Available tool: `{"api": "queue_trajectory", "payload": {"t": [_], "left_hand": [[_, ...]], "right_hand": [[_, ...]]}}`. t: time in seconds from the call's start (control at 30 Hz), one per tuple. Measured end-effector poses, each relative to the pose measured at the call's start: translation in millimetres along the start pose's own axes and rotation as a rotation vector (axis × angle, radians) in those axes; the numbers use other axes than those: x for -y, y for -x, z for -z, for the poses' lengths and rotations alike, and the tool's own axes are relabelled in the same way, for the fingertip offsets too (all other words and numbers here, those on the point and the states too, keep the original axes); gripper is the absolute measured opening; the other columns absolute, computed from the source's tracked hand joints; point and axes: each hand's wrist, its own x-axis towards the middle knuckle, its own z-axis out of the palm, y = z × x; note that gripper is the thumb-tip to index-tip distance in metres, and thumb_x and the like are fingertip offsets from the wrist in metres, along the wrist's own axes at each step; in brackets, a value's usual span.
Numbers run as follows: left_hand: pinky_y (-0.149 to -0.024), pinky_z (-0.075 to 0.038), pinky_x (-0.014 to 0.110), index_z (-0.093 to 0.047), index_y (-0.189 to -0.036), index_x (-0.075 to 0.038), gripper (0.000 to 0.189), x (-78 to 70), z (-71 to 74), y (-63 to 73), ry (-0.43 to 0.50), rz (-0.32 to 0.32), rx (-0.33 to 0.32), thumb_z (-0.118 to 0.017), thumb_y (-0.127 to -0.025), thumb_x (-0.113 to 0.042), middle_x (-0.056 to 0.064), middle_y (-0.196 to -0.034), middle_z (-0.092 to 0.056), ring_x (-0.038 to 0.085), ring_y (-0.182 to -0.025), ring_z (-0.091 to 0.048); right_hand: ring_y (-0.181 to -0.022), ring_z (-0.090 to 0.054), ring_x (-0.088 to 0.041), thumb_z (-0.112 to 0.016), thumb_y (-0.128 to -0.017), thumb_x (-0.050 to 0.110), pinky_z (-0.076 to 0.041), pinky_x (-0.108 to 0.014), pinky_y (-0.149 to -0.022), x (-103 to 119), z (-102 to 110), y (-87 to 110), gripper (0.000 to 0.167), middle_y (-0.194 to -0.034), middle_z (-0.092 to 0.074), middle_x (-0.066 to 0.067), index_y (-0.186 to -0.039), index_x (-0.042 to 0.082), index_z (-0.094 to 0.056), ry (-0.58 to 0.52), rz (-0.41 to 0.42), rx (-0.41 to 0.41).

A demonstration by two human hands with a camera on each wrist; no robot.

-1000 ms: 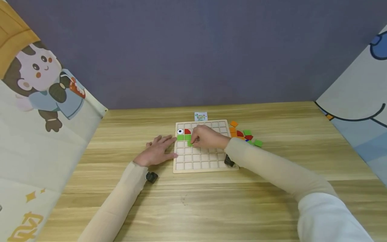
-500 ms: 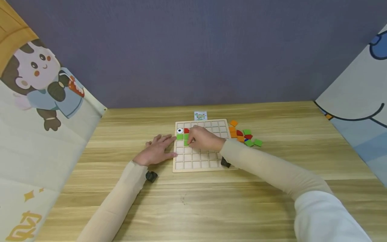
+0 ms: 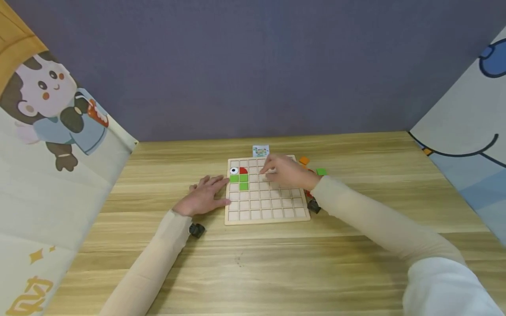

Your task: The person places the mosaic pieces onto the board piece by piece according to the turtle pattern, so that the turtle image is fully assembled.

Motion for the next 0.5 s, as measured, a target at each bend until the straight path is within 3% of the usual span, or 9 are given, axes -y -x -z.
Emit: {"api": "queue_trajectory", "payload": {"t": [0.23,0.4,0.5], "left_hand": [[-0.097,-0.014,0.073,-0.025,-0.151,-0.017,0.076,-0.2,-0.5,0.7,-0.021,-0.011,-0.008,-0.054,-0.091,-0.053,0.011,-0.155,-0.018,0.046,-0.138,-0.009],[-0.097,-0.014,0.073,-0.026,-0.151,-0.017,0.076,-0.7,0.1,1.4,-0.016,-0.009,-0.014,-0.055,-0.091,-0.053,0.011,-0.155,-0.019,0.046,-0.138,-0.009],[-0.097,-0.014,0.073,-0.026,-0.151,-0.017,0.076,-0.1,-0.4,1.1,-0.017,-0.013,-0.016,-0.055,-0.091,-0.052,0.011,-0.155,-0.019,0.047,-0.137,-0.01]], "right_hand": [[-0.087,-0.054,-0.024,-0.065,-0.09,0.009,-0.048,-0.04,-0.072,-44,36,41.0,0.023,-0.113,-0.057,-0.011,-0.112,0.006,-0.069,0.009,-0.192,-0.032],[-0.084,-0.057,-0.023,-0.067,-0.088,0.006,-0.049,-0.039,-0.071,-70,42,62.8,0.021,-0.109,-0.061,-0.009,-0.108,0.006,-0.071,0.051,-0.217,-0.017],[-0.097,-0.057,-0.029,-0.068,-0.087,0.004,-0.048,-0.044,-0.08,-81,41,70.4,0.022,-0.112,-0.061,-0.011,-0.108,0.006,-0.071,0.078,-0.211,-0.01]]}}
